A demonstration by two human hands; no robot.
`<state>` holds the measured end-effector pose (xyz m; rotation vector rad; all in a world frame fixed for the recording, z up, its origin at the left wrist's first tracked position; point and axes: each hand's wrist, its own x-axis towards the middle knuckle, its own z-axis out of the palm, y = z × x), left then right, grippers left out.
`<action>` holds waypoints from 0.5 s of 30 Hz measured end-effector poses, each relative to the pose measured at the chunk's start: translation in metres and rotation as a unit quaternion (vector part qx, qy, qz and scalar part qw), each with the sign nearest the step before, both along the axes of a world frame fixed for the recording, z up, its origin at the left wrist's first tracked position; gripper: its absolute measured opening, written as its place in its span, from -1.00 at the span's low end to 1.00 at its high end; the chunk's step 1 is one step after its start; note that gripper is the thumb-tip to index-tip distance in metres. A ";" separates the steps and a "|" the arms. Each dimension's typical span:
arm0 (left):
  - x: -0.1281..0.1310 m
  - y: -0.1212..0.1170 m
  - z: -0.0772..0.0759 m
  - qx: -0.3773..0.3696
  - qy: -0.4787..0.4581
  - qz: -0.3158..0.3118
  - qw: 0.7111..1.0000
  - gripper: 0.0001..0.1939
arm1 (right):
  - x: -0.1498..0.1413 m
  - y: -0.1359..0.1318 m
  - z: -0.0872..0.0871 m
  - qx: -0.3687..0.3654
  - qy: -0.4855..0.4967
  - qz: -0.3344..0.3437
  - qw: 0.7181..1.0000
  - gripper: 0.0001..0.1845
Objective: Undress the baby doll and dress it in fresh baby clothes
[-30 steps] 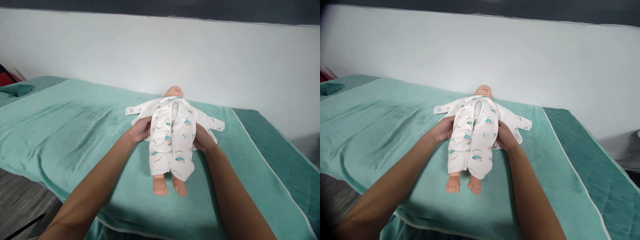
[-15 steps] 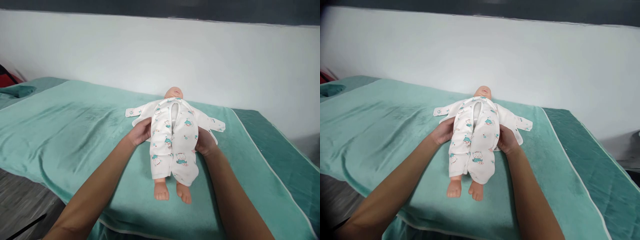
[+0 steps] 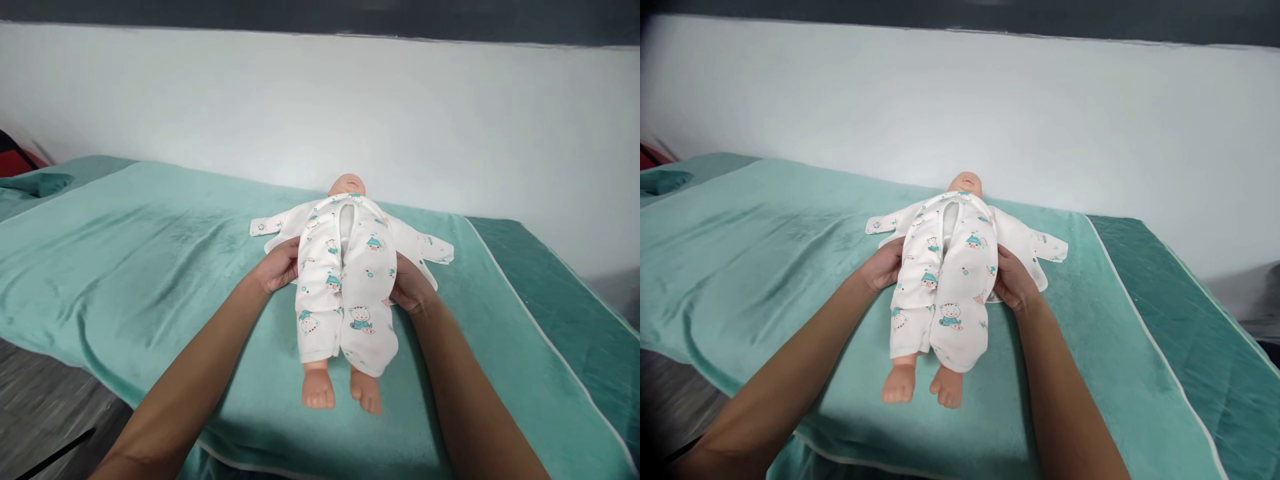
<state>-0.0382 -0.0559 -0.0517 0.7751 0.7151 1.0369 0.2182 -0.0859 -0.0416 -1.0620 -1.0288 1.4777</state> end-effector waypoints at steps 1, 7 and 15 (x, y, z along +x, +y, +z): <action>0.001 -0.001 0.000 0.005 0.007 -0.007 1.000 -0.55 | 0.000 0.001 -0.002 -0.005 0.019 0.003 1.000 -0.60; 0.001 -0.003 -0.001 0.033 0.014 0.001 0.999 -0.52 | 0.001 0.002 -0.007 -0.005 0.051 -0.018 0.999 -0.62; -0.003 0.001 -0.001 0.020 -0.017 0.035 0.999 -0.59 | -0.006 0.009 -0.008 -0.038 0.059 -0.002 0.997 -0.69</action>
